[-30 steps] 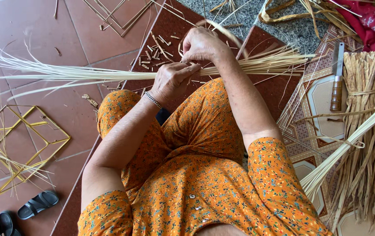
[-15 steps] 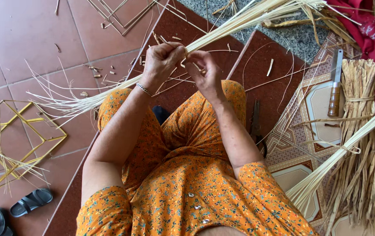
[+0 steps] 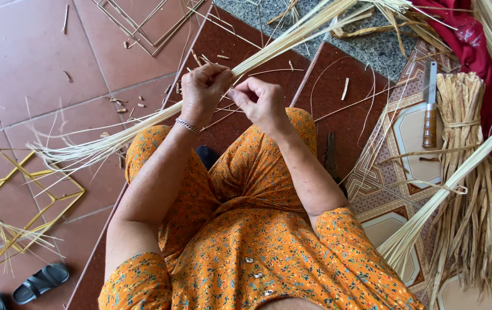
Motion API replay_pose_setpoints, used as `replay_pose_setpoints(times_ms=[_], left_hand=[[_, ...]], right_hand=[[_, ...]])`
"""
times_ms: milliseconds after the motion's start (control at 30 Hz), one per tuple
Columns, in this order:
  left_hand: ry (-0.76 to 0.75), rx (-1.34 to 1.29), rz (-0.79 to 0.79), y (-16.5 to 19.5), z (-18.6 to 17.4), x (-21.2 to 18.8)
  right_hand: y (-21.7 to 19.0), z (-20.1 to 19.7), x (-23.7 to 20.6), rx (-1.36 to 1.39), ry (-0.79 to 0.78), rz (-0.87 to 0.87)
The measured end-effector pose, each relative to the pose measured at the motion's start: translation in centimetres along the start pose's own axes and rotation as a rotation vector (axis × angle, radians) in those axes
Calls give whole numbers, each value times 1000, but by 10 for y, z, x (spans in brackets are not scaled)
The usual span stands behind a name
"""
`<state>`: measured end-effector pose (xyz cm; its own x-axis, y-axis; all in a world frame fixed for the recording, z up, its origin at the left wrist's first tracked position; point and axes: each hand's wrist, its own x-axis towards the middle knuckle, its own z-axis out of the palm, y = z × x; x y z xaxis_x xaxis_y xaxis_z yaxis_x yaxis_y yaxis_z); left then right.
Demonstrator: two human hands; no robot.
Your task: The person sits on the floor and processes bundles of dried bamboo strips. They align the strips, trim the ends with scissors, and tie the bundles together using thin bamboo fibers. The person repeatedly handles the strips, separating and organizing them into neat bundles.
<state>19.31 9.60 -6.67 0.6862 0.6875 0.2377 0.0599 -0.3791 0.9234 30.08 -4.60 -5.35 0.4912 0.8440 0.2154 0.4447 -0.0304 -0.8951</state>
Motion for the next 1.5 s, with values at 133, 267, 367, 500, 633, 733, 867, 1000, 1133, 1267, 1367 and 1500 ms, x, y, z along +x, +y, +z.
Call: replay_pose_setpoints(times_ms=[133, 267, 367, 500, 633, 733, 867, 1000, 1133, 1267, 1367, 1500], left_hand=[[-65, -23, 12, 3, -3, 1], [-130, -32, -228, 0, -6, 2], [-221, -127, -164, -4, -9, 2], [-128, 43, 341, -6, -10, -1], [-110, -129, 152, -6, -5, 2], [-167, -451, -182, -7, -3, 4], [-170, -437, -119, -7, -7, 3], [-349, -260, -247, -8, -22, -2], [-445, 77, 39, -14, -40, -4], [-407, 215, 35, -18, -42, -2], [-414, 73, -52, -17, -39, -1], [-445, -160, -209, -15, -37, -2]], right_hand=[[-12, -16, 11, 152, -48, -2], [-13, -11, 13, -164, 88, -266], [-6, -7, 17, -265, 135, -285], [3, -11, 18, -254, 130, -190], [3, -15, 17, -181, 135, -164], [3, -19, 17, 4, 44, 26], [16, -18, 17, 114, -11, -13], [37, 1, 12, -62, 145, -118], [40, 27, 17, 99, 191, -68], [29, 43, 16, 119, 161, 149], [32, 41, 23, 164, 85, 194], [44, 30, 21, 388, 142, 21]])
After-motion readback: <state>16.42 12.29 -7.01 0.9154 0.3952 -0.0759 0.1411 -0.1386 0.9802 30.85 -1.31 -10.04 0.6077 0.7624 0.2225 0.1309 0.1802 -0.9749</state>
